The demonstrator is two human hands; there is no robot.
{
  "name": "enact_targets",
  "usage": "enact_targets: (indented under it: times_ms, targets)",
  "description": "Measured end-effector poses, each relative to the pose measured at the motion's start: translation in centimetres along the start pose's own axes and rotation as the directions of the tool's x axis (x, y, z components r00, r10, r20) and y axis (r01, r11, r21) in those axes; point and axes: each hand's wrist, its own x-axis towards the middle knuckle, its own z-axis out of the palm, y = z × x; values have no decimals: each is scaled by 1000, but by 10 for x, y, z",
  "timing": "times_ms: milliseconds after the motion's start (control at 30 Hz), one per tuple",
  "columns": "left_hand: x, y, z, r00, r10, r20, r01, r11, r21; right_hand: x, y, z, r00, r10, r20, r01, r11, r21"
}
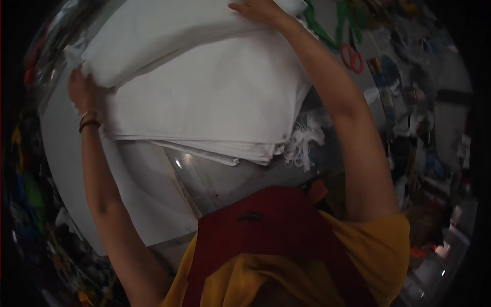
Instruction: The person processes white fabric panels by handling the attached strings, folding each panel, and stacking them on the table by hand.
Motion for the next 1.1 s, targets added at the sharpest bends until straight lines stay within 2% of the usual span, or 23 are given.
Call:
enact_targets:
  times_ms: [67,100,167,200,233,267,300,333,367,400,433,467,500,567,633,667,733,800,867,933,1000,1067,1100]
  targets:
    - [-18,23,-27,979,134,-153,-145,987,-67,-51,19,-23,990,106,97,-119,983,138]
    - [-28,37,-37,979,146,-144,-161,982,-97,-83,21,-44,981,136,140,-163,965,207]
    - [-48,66,-51,975,220,31,-206,947,-247,-137,28,-89,960,167,226,-238,909,342]
    - [-53,72,-46,973,227,39,-209,943,-260,-145,20,-97,948,170,267,-272,870,412]
    - [-57,79,-39,950,308,43,-284,917,-281,-164,20,-103,945,181,273,-284,868,407]
    - [-61,86,-32,921,387,46,-357,885,-298,-188,22,-109,945,77,319,-223,863,453]
    - [-63,93,-24,919,390,46,-360,884,-299,-208,22,-112,936,-33,352,-158,850,503]
    - [-64,102,-16,932,359,55,-349,927,-137,-223,17,-108,936,-33,351,-159,849,503]
    - [-63,108,-11,943,327,58,-329,944,29,-237,13,-102,929,-155,337,1,910,415]
    - [-61,110,-7,942,331,59,-333,943,29,-247,9,-99,901,-273,337,163,933,319]
    - [-58,110,-4,950,302,75,-298,952,-64,-253,5,-95,902,-268,338,157,934,321]
    - [-58,109,-2,957,275,95,-259,954,-154,-258,0,-91,903,-323,284,253,933,257]
    - [-60,112,-7,956,278,98,-261,953,-154,-262,-3,-89,894,-384,233,346,920,186]
    - [-64,116,-20,929,365,60,-335,898,-284,-260,-2,-87,879,-413,237,387,910,151]
    - [-72,117,-28,934,348,74,-303,887,-349,-257,-4,-85,861,-447,242,431,895,117]
    - [-75,117,-32,938,335,88,-270,867,-418,-256,-6,-84,841,-473,262,472,879,73]
    - [-80,112,-30,941,326,90,-259,865,-429,-254,-10,-83,820,-497,285,510,859,31]
    - [-83,112,-33,943,322,87,-253,860,-443,-250,-13,-85,755,-516,404,576,817,-33]
    - [-84,124,-52,960,147,239,48,752,-658,-248,-12,-81,746,-542,388,590,807,-8]
    - [-85,136,-74,963,173,205,23,709,-705,-245,-18,-86,734,-567,373,606,795,16]
    - [-89,149,-98,968,183,171,8,661,-750,-248,-33,-106,844,-493,209,447,864,231]
    - [-97,170,-124,932,232,280,196,328,-924,-259,-62,-123,822,-487,295,356,844,400]
    - [-98,183,-133,901,348,258,224,134,-965,-268,-81,-124,773,-550,316,341,780,525]
